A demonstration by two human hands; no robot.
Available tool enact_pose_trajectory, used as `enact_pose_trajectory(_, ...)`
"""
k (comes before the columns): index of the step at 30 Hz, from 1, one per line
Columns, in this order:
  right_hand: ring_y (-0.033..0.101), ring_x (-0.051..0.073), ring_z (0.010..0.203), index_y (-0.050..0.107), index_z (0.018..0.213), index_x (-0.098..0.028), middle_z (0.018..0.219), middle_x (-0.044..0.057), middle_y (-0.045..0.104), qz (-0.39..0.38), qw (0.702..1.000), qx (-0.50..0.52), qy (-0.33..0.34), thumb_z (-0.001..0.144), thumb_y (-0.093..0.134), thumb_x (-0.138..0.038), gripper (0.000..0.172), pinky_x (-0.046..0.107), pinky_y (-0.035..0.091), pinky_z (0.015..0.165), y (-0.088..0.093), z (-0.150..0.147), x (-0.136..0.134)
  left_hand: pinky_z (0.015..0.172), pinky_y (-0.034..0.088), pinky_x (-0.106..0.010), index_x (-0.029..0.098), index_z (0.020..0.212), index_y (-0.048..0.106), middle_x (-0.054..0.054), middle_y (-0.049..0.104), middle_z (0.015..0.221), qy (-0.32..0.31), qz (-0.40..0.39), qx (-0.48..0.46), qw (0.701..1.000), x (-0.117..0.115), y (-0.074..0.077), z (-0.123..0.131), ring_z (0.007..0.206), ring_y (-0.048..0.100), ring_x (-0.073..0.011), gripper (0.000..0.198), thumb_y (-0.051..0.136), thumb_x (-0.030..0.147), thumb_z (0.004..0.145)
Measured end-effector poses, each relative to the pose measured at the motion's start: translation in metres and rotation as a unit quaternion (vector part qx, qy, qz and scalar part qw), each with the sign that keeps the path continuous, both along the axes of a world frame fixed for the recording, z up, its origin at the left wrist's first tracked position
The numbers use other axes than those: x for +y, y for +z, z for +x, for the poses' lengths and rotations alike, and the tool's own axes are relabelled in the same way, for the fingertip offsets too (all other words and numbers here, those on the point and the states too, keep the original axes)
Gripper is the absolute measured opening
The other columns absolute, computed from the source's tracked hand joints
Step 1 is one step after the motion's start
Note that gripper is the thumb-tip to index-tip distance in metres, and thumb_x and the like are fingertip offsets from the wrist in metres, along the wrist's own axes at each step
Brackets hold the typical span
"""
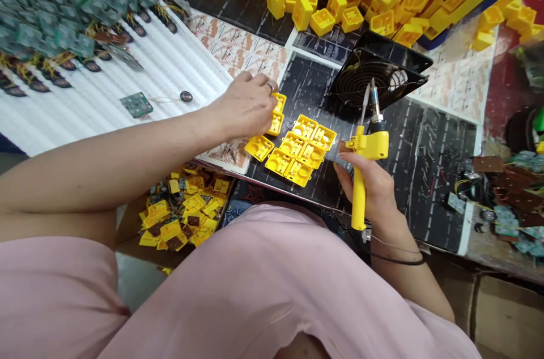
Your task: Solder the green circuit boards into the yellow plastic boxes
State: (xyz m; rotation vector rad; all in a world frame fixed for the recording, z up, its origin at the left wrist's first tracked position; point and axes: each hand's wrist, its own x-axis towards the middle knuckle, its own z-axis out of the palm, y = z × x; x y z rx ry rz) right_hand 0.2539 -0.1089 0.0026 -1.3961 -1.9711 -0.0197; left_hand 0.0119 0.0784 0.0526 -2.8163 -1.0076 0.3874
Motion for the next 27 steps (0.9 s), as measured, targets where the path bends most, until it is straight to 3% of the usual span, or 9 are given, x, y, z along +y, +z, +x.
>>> enact_pose_trajectory(5,0.079,0.022,0.093,0.062,0.122,-0.024,0.110,0.007,0.079,0.012,1.000,-0.013,-0.005,0.096,0.070,-0.015,0.028,0.030,0.063,0.078,-0.003,0.000,0.001,0.101,0.048,-0.053,0.011,0.112,0.076,-0.016,0.075,0.109,0.173,-0.009,-0.047,0.984,0.019,-0.010,0.005,0.116,0.067,-0.0391,0.044,0.051,0.044,0.097)
enact_pose_trajectory(7,0.079,0.021,0.092,0.062,0.121,-0.024,0.106,0.006,0.079,0.027,0.999,-0.028,-0.008,0.096,0.072,-0.015,0.028,0.028,0.063,0.078,-0.003,0.000,0.002,0.099,0.049,-0.054,0.012,0.114,0.075,-0.015,0.075,0.107,0.195,-0.025,-0.062,0.978,0.024,-0.011,0.004,0.114,0.069,-0.0406,0.050,0.050,0.052,0.097)
enact_pose_trajectory(10,0.079,0.020,0.089,0.063,0.119,-0.023,0.106,0.006,0.080,0.047,0.998,-0.041,-0.011,0.095,0.072,-0.014,0.027,0.026,0.062,0.076,-0.003,0.000,0.002,0.104,0.048,-0.056,0.017,0.129,0.070,-0.014,0.073,0.120,0.147,-0.046,-0.096,0.983,0.034,-0.006,-0.005,0.121,0.066,-0.0407,0.052,0.046,0.052,0.099)
enact_pose_trajectory(13,0.079,0.019,0.088,0.063,0.117,-0.024,0.108,0.005,0.080,0.055,0.998,-0.026,-0.012,0.094,0.073,-0.012,0.028,0.026,0.062,0.076,-0.004,0.001,0.001,0.117,0.039,-0.055,0.024,0.149,0.056,-0.012,0.056,0.154,-0.003,-0.104,-0.115,0.988,0.050,-0.006,-0.017,0.145,0.049,-0.0390,0.057,0.053,0.047,0.096)
enact_pose_trajectory(17,0.079,0.020,0.088,0.063,0.115,-0.024,0.110,0.006,0.080,0.061,0.998,-0.009,-0.013,0.092,0.074,-0.010,0.029,0.025,0.063,0.079,-0.008,0.001,0.003,0.126,0.030,-0.049,0.024,0.151,0.054,-0.010,0.043,0.166,-0.131,-0.168,-0.116,0.970,0.059,-0.032,-0.021,0.155,0.037,-0.0318,0.059,0.053,0.044,0.096)
enact_pose_trajectory(19,0.080,0.020,0.089,0.063,0.115,-0.024,0.110,0.007,0.080,0.069,0.997,-0.005,-0.015,0.090,0.075,-0.009,0.031,0.025,0.063,0.079,-0.011,0.001,0.005,0.124,0.035,-0.047,0.019,0.149,0.055,-0.015,0.052,0.158,-0.112,-0.155,-0.150,0.970,0.053,-0.049,-0.017,0.147,0.047,-0.0309,0.056,0.048,0.042,0.098)
enact_pose_trajectory(22,0.080,0.021,0.089,0.063,0.114,-0.023,0.109,0.007,0.080,0.077,0.997,0.005,-0.019,0.089,0.075,-0.007,0.032,0.025,0.064,0.080,-0.014,0.001,0.007,0.120,0.038,-0.052,0.015,0.148,0.055,-0.019,0.057,0.149,0.022,-0.098,-0.216,0.971,0.034,-0.062,-0.011,0.140,0.052,-0.0347,0.057,0.046,0.044,0.100)
enact_pose_trajectory(25,0.080,0.020,0.087,0.064,0.115,-0.023,0.110,0.006,0.080,0.074,0.997,0.015,-0.019,0.089,0.073,-0.006,0.032,0.025,0.065,0.080,-0.017,0.002,0.008,0.122,0.033,-0.058,0.018,0.151,0.050,-0.019,0.048,0.159,0.101,-0.073,-0.255,0.959,0.016,-0.051,-0.017,0.150,0.041,-0.0381,0.060,0.050,0.046,0.099)
enact_pose_trajectory(27,0.080,0.019,0.083,0.065,0.114,-0.024,0.111,0.005,0.080,0.079,0.997,0.018,-0.019,0.090,0.073,-0.006,0.031,0.025,0.065,0.077,-0.019,0.003,0.008,0.124,0.031,-0.058,0.022,0.154,0.047,-0.014,0.046,0.162,0.048,-0.110,-0.247,0.962,0.005,-0.036,-0.031,0.154,0.037,-0.0362,0.060,0.051,0.041,0.098)
